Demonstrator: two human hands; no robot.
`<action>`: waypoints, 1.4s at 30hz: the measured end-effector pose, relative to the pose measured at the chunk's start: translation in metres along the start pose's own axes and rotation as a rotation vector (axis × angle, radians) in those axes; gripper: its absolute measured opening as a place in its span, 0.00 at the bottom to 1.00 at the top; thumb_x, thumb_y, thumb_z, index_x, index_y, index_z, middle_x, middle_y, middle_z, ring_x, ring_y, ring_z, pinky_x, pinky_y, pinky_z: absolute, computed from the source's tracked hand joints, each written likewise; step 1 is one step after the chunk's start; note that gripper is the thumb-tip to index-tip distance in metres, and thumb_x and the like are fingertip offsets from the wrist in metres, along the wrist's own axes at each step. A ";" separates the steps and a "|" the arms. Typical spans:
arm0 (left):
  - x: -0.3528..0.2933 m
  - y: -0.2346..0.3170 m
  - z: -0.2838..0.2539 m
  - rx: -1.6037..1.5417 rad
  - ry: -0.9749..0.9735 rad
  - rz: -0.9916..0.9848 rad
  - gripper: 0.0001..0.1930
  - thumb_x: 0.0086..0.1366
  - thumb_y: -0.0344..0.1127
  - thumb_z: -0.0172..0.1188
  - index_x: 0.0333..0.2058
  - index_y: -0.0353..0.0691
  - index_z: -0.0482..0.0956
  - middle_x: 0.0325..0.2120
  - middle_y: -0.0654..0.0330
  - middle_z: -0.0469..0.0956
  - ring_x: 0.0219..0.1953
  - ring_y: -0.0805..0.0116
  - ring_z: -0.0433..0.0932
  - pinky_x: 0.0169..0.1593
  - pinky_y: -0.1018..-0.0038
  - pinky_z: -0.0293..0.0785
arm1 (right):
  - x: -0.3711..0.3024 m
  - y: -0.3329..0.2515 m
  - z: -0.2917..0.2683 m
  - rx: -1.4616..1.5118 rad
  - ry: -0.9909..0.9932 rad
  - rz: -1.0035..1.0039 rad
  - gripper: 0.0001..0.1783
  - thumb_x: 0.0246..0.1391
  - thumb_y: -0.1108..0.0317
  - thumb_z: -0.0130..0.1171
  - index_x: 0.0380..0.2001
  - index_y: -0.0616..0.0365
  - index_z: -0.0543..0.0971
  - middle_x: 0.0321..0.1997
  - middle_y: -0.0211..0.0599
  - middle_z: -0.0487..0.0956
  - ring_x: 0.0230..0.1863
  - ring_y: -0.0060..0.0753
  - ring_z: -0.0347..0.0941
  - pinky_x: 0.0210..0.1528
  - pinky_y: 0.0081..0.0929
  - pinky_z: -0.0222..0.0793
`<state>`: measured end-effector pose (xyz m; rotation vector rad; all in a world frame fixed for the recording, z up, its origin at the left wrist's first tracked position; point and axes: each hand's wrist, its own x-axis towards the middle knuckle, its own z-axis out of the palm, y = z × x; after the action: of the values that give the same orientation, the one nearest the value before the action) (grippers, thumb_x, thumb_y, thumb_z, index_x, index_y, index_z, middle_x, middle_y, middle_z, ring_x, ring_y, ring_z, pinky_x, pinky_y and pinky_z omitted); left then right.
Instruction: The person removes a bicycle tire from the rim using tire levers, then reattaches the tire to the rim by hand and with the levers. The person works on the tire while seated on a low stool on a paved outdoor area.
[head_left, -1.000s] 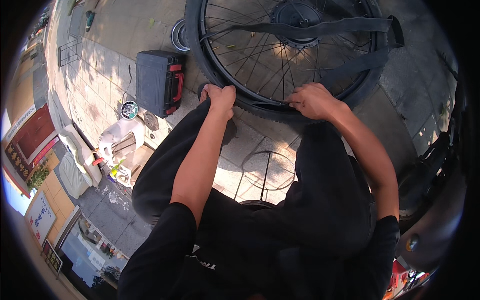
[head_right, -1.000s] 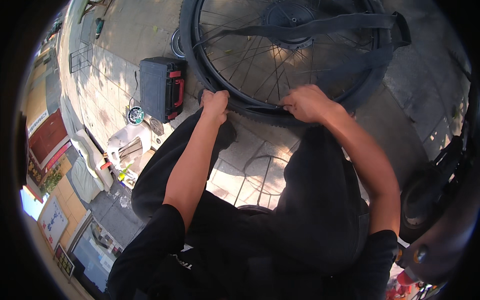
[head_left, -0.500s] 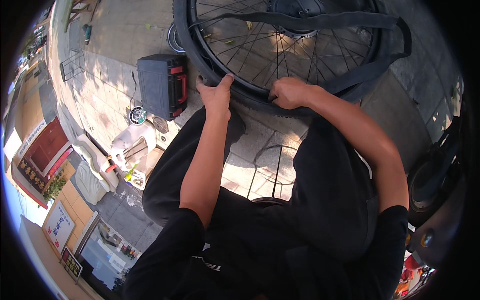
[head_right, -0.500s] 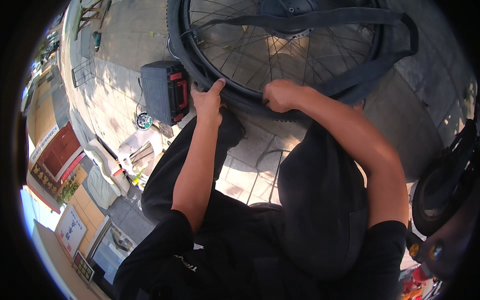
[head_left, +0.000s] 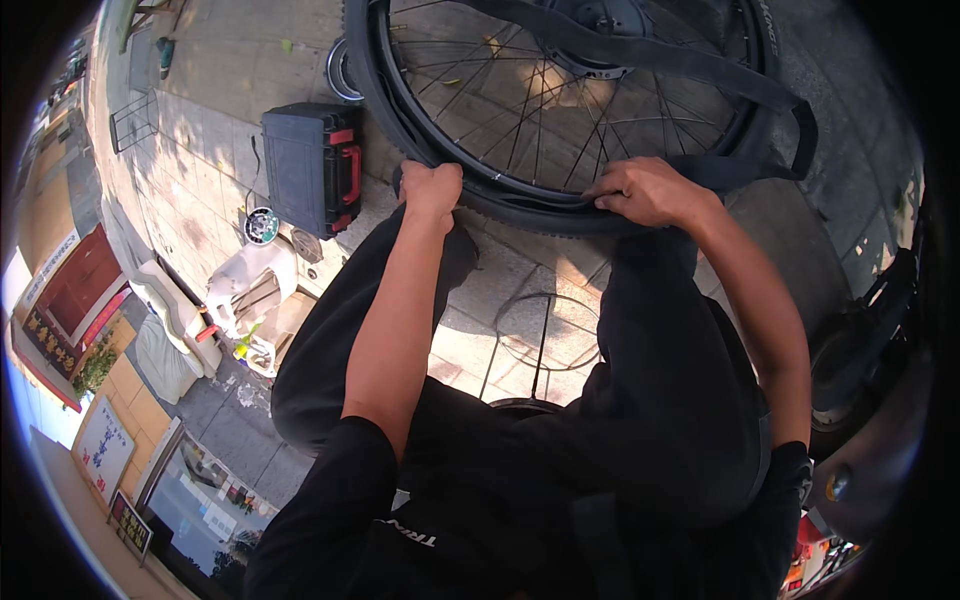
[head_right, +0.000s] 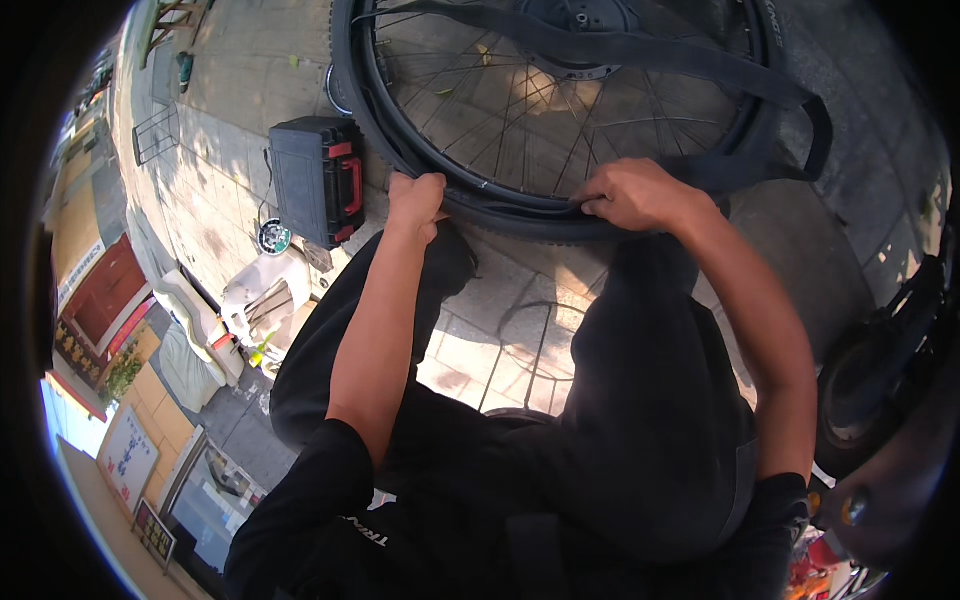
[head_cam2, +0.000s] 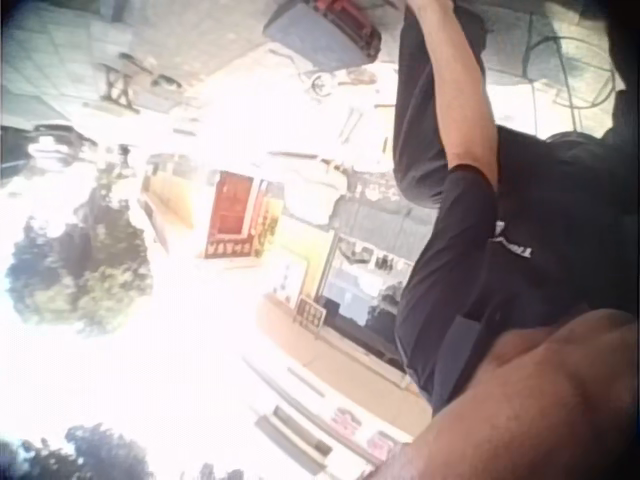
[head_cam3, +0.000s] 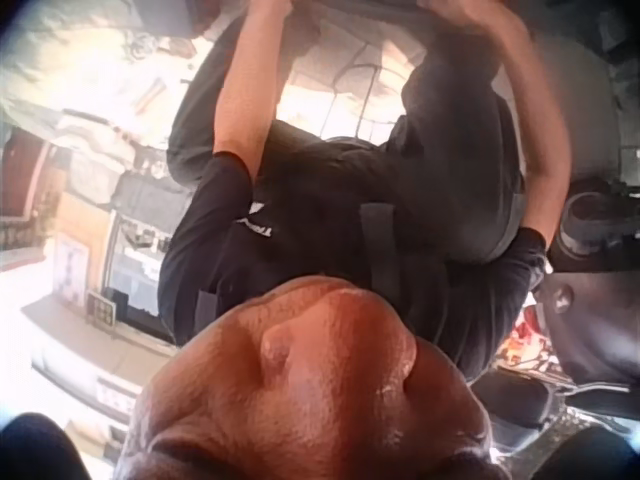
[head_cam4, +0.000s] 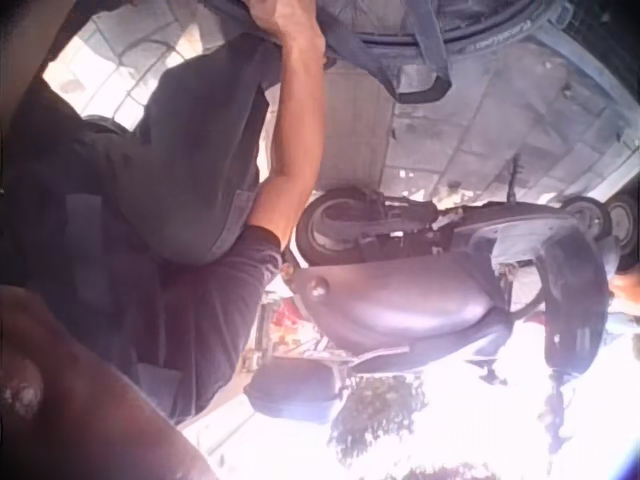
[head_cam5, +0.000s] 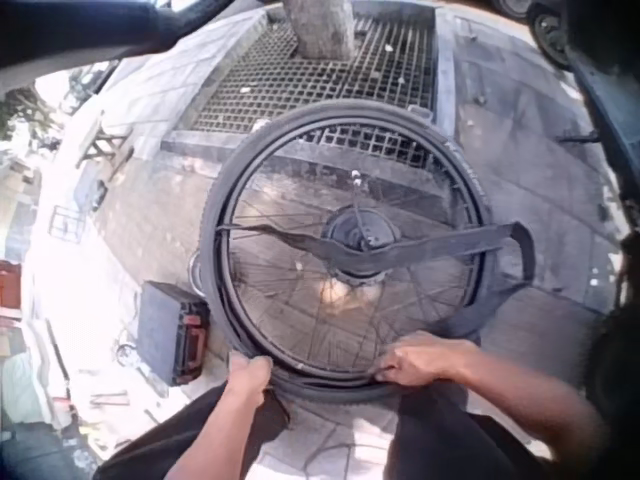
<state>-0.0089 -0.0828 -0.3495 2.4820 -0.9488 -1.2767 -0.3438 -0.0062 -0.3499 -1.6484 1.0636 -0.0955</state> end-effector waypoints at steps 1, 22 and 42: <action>0.001 0.016 -0.009 0.064 -0.020 -0.018 0.27 0.62 0.26 0.60 0.59 0.32 0.65 0.45 0.47 0.78 0.41 0.50 0.85 0.36 0.54 0.86 | 0.006 -0.004 0.007 -0.014 0.057 -0.017 0.14 0.63 0.64 0.58 0.46 0.49 0.90 0.46 0.41 0.87 0.52 0.50 0.83 0.55 0.45 0.76; -0.057 0.013 -0.001 -0.226 -0.075 0.086 0.24 0.61 0.24 0.63 0.55 0.31 0.67 0.36 0.59 0.76 0.27 0.75 0.73 0.32 0.74 0.71 | 0.068 -0.039 0.039 -0.076 -0.116 -0.058 0.13 0.57 0.65 0.59 0.39 0.57 0.89 0.46 0.52 0.87 0.50 0.57 0.83 0.53 0.49 0.77; -0.034 -0.054 0.046 -0.281 0.013 -0.019 0.56 0.62 0.22 0.61 0.78 0.68 0.35 0.64 0.54 0.66 0.51 0.50 0.79 0.38 0.51 0.78 | -0.015 0.016 -0.052 -0.417 0.857 0.408 0.26 0.57 0.59 0.70 0.54 0.65 0.80 0.51 0.47 0.80 0.55 0.53 0.78 0.54 0.47 0.79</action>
<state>-0.0351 -0.0146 -0.3784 2.2845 -0.6894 -1.2980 -0.3908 -0.0340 -0.3364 -1.7440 2.1714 -0.3499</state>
